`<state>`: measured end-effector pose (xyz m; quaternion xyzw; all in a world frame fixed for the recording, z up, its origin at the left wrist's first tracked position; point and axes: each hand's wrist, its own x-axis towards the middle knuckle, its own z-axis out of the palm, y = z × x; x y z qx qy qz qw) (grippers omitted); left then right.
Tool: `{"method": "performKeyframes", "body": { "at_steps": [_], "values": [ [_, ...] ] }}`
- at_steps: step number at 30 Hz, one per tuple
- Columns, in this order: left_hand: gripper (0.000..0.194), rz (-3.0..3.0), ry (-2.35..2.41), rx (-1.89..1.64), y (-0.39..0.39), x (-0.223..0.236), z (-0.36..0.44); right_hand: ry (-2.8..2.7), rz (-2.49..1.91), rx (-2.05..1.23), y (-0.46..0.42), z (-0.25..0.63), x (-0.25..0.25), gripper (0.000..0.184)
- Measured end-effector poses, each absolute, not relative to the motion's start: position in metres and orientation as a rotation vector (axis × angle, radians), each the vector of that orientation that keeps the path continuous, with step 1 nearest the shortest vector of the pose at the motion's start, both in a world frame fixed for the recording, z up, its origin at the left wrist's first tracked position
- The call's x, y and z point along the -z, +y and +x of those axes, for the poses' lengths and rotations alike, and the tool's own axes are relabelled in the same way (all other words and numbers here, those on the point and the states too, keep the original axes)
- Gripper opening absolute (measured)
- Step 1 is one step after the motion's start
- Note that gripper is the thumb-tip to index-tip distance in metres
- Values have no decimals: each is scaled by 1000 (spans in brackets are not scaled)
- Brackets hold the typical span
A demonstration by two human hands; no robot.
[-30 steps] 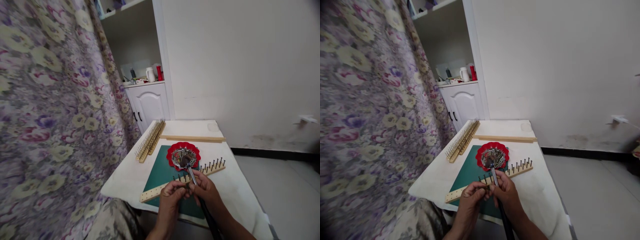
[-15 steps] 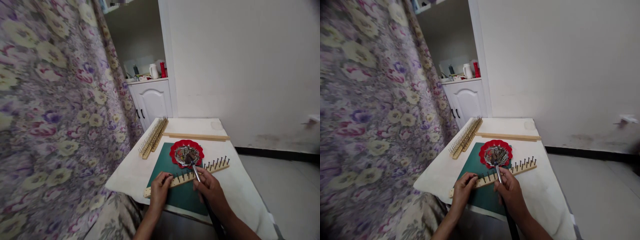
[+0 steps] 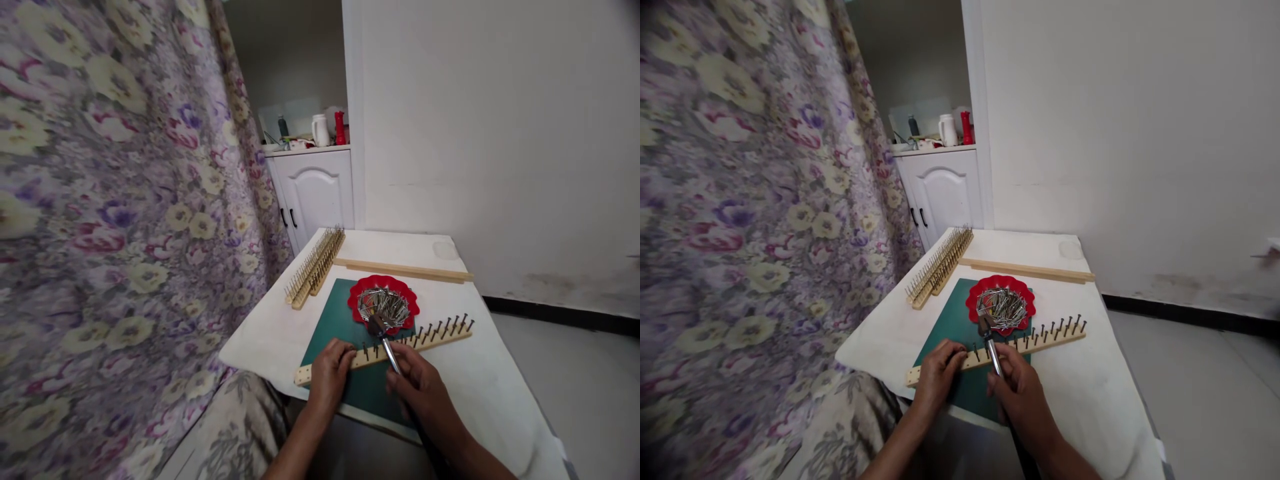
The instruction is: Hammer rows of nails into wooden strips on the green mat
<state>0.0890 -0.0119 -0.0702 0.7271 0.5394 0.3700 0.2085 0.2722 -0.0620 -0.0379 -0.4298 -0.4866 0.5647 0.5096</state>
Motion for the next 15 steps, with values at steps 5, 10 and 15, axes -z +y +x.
{"method": "performKeyframes", "body": {
  "at_steps": [5, 10, 15],
  "values": [
    [22, 2028, 1506, -1009, -12, 69, 90, -1202, -1001, -1442, -63, 268, 38, 42],
    [18, 1985, 1513, -1031, -12, 70, 91, -1253, -935, -1528, -64, 262, 35, 40],
    [20, 1982, 1516, -1035, -11, 73, 91, -1248, -927, -1569, -66, 257, 35, 38]
  ]
}}
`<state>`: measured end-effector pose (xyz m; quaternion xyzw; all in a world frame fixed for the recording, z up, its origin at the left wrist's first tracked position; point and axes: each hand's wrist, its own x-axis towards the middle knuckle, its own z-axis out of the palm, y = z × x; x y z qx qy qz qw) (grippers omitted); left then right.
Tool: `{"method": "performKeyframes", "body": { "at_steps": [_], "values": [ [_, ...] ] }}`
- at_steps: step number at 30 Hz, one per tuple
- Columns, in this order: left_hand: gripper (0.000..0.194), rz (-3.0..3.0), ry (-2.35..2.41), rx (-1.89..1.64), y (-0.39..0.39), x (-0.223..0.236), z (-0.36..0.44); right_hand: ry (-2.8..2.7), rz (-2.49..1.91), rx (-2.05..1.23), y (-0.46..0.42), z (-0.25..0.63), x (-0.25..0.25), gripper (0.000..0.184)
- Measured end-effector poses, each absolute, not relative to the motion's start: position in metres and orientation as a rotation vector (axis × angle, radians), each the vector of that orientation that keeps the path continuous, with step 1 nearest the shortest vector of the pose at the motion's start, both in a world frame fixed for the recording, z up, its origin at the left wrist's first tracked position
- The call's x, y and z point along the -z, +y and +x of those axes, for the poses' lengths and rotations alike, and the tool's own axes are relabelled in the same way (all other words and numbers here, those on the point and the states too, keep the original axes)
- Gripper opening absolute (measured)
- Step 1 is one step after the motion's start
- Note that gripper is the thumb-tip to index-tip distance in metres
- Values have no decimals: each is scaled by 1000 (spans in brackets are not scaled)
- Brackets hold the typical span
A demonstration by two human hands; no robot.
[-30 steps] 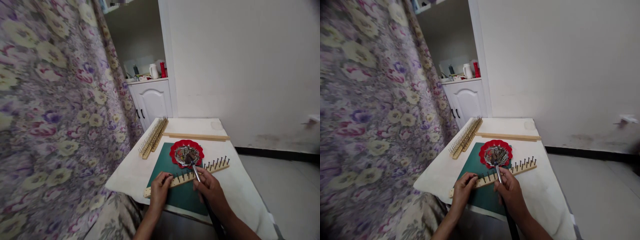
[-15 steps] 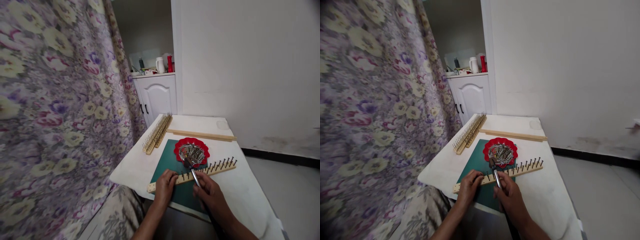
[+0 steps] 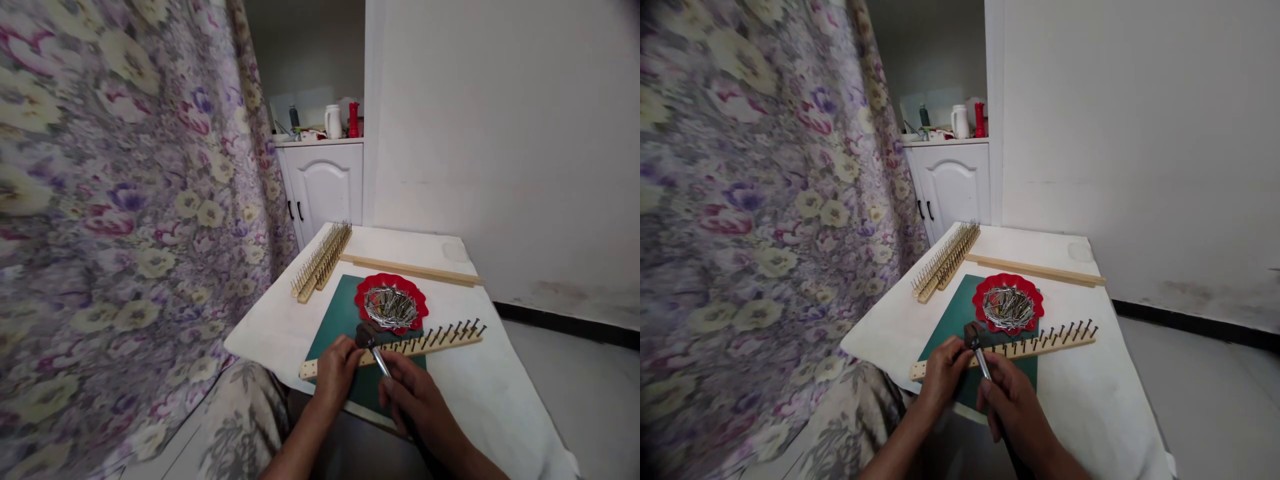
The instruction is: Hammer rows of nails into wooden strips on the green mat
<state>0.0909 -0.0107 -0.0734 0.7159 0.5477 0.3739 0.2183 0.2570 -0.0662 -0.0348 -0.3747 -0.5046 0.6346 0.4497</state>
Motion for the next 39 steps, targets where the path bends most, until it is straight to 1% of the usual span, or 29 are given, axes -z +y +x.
{"method": "performKeyframes", "body": {
  "at_steps": [17, 21, 25, 27, 31, 34, 39],
  "values": [
    [20, 1959, 1511, -1031, -11, 72, 91, -1309, -973, -1580, -70, 256, 32, 35],
    [19, 1952, 1494, -1029, -11, 71, 91, -1270, -961, -1561, -70, 259, 30, 37],
    [14, 1962, 1458, -1020, -11, 70, 85, -1232, -985, -1471, -66, 271, 28, 41],
    [15, 2030, 1482, -990, -12, 69, 79, -1199, -1004, -1400, -63, 279, 27, 42],
    [24, 2236, 1562, -821, -15, 66, 68, -1152, -1000, -1296, -55, 299, 20, 43],
    [22, 2287, 1573, -718, -16, 64, 67, -1118, -976, -1238, -51, 311, 14, 43],
    [19, 2305, 1548, -696, -10, 61, 75, -1058, -957, -1208, -48, 322, 8, 43]
  ]
}}
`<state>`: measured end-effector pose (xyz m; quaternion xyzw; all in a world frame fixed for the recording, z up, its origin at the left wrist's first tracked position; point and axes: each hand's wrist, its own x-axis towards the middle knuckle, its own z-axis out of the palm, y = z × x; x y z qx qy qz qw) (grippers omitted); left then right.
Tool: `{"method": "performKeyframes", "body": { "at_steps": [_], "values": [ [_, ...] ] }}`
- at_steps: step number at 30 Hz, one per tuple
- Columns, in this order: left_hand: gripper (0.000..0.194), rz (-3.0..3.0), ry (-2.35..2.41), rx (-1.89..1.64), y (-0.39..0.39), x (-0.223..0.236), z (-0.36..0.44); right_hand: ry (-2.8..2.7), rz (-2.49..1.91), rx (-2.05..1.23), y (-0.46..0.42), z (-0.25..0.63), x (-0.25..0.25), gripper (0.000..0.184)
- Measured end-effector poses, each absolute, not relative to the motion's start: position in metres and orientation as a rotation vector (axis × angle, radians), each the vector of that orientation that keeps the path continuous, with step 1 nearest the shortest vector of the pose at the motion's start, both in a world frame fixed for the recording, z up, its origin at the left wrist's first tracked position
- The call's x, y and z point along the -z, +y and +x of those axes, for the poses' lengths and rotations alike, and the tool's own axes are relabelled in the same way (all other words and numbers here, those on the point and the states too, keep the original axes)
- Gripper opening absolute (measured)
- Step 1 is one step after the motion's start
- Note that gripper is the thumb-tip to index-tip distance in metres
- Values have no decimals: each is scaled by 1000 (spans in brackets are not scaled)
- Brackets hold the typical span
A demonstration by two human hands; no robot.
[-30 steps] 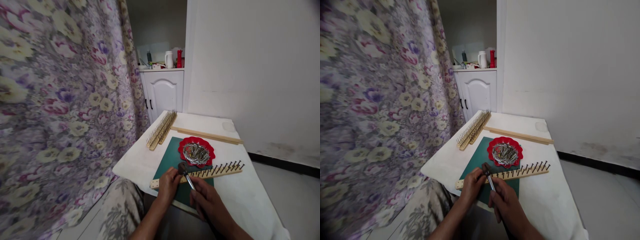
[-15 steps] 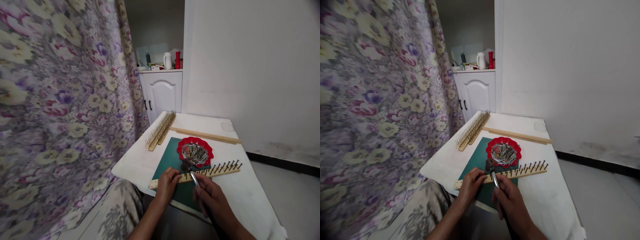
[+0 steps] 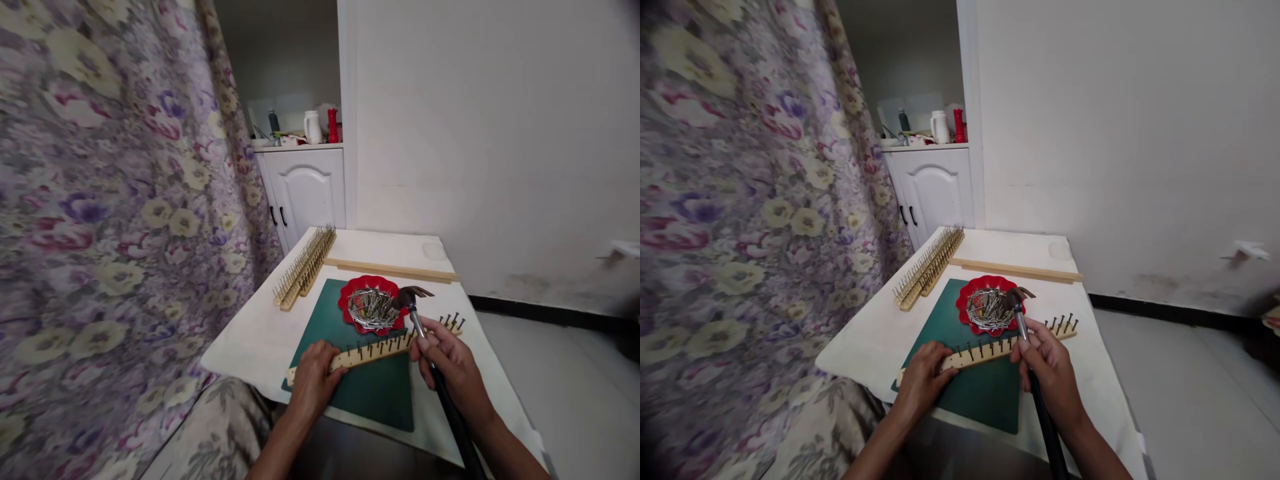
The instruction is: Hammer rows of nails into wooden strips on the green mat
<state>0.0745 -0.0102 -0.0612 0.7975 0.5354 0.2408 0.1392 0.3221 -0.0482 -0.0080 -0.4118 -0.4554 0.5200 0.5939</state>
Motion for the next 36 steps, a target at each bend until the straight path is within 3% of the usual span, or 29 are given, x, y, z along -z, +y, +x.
{"method": "performKeyframes", "body": {
  "at_steps": [10, 16, 27, 36],
  "values": [
    [21, 2356, 1539, -569, -3, 59, 87, -1056, -944, -1210, -44, 323, 8, 38],
    [34, 2358, 1531, -519, -2, 53, 77, -1049, -939, -1208, -43, 323, 9, 38],
    [17, 2404, 1393, -712, 69, 20, 96, -998, -939, -1186, -39, 329, 7, 41],
    [17, 2609, 1516, -216, 133, 30, 135, -1022, -970, -1202, -37, 326, 13, 41]
  ]
}}
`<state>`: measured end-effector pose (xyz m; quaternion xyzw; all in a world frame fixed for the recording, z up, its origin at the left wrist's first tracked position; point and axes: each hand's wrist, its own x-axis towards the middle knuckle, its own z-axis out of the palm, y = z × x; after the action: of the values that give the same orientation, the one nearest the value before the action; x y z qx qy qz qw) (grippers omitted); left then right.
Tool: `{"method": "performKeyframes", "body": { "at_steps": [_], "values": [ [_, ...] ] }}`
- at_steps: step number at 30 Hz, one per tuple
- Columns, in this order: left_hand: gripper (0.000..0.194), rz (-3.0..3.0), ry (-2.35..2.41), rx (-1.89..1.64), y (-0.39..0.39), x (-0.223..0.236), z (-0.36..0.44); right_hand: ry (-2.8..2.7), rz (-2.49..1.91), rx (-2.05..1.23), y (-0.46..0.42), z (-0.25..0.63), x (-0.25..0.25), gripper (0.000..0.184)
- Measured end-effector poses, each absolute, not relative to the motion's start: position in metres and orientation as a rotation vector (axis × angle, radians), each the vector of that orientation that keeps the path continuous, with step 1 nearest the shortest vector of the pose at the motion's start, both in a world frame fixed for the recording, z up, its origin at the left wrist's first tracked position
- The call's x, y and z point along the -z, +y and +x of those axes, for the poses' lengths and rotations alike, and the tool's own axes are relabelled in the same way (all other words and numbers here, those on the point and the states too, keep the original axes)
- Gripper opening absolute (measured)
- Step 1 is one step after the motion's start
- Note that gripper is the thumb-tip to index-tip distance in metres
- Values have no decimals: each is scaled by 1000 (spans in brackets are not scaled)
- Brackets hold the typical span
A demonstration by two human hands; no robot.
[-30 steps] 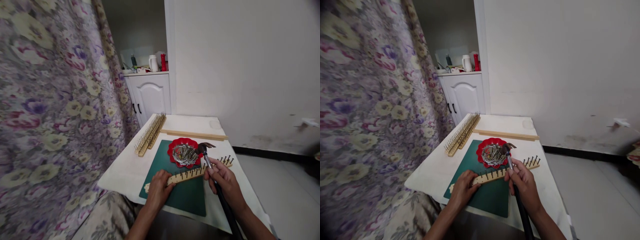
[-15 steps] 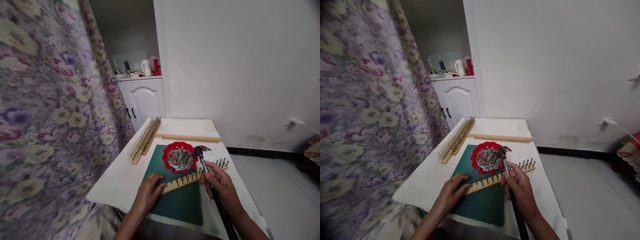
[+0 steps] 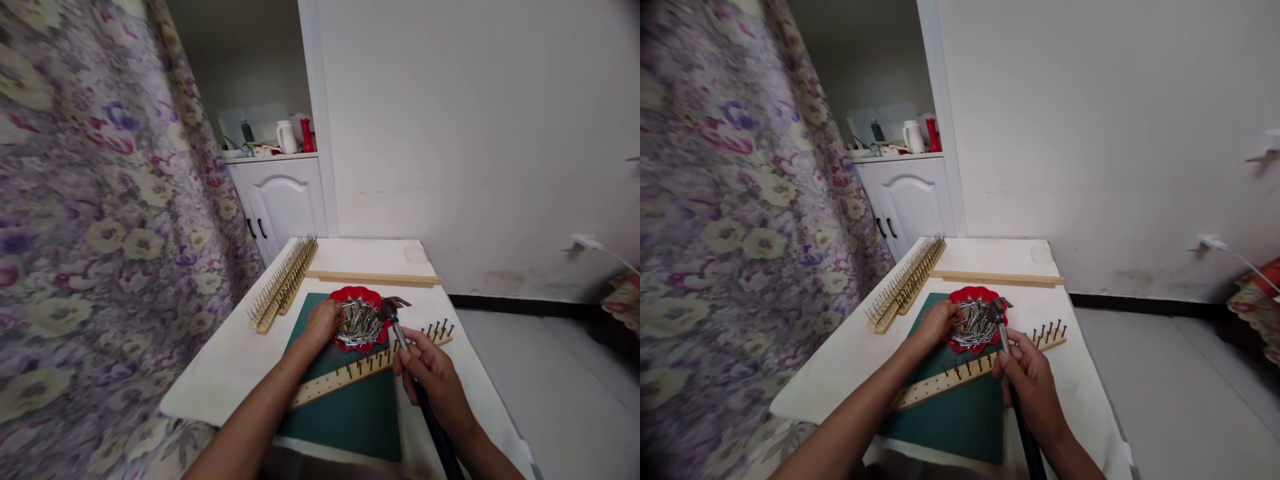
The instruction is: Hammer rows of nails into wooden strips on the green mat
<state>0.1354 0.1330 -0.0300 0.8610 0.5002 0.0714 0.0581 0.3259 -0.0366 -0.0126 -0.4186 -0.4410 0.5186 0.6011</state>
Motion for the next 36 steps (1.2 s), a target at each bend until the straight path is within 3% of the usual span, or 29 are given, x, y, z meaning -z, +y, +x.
{"method": "performKeyframes", "body": {
  "at_steps": [12, 16, 21, 29, 36],
  "values": [
    [13, 2677, 1263, 105, 163, 22, 148, -1040, -979, -1214, -35, 321, 20, 38],
    [14, 2824, 999, 76, 160, 16, 146, -1055, -984, -1211, -32, 318, 25, 39],
    [22, 3047, 993, 9, 146, 6, 131, -1065, -989, -1200, -30, 314, 25, 40],
    [16, 2785, 1077, -439, 74, -29, 121, -1018, -967, -1164, -28, 307, 25, 41],
    [12, 2237, 1005, -832, -5, -10, 137, -1036, -952, -1143, -32, 307, 27, 37]
  ]
}}
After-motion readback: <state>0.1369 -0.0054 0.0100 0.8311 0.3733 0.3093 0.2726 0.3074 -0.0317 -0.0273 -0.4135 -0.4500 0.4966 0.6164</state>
